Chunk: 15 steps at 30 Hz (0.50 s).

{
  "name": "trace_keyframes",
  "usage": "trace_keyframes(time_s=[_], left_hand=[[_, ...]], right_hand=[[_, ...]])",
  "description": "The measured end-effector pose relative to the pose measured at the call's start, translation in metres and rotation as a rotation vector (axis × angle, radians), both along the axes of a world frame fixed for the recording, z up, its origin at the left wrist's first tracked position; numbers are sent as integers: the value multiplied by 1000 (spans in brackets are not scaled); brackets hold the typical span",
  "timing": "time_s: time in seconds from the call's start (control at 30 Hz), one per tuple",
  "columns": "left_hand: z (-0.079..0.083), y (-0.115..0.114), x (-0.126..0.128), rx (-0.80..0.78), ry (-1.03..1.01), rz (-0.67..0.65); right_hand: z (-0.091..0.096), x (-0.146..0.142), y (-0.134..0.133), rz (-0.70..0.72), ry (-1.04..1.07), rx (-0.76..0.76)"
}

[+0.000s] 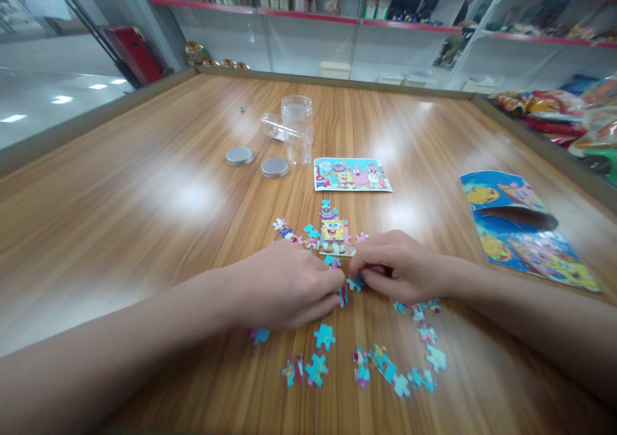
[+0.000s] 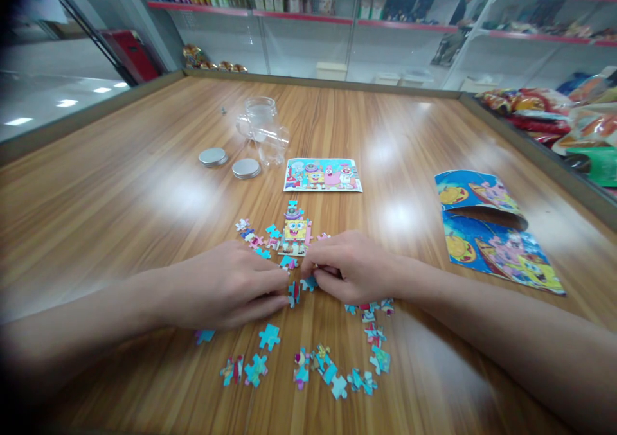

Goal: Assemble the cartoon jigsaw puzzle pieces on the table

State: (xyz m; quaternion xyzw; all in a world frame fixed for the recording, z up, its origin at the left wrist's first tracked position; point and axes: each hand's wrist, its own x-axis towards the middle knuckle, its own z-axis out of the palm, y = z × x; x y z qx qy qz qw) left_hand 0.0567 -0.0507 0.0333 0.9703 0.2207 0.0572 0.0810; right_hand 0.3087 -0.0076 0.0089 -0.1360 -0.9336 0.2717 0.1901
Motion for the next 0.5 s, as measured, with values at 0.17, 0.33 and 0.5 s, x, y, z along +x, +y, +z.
trace_keyframes(time_s=[0.17,0.33,0.5], left_hand=[[1,5,-5,105,-17,137],[1,10,-8,78,58,242],[-2,12,-9,48,113,322]], right_hand=[[1,2,-1,-38,41,75],[3,4,-2,-15,-64,107],[1,4,-2,-28,-72,114]])
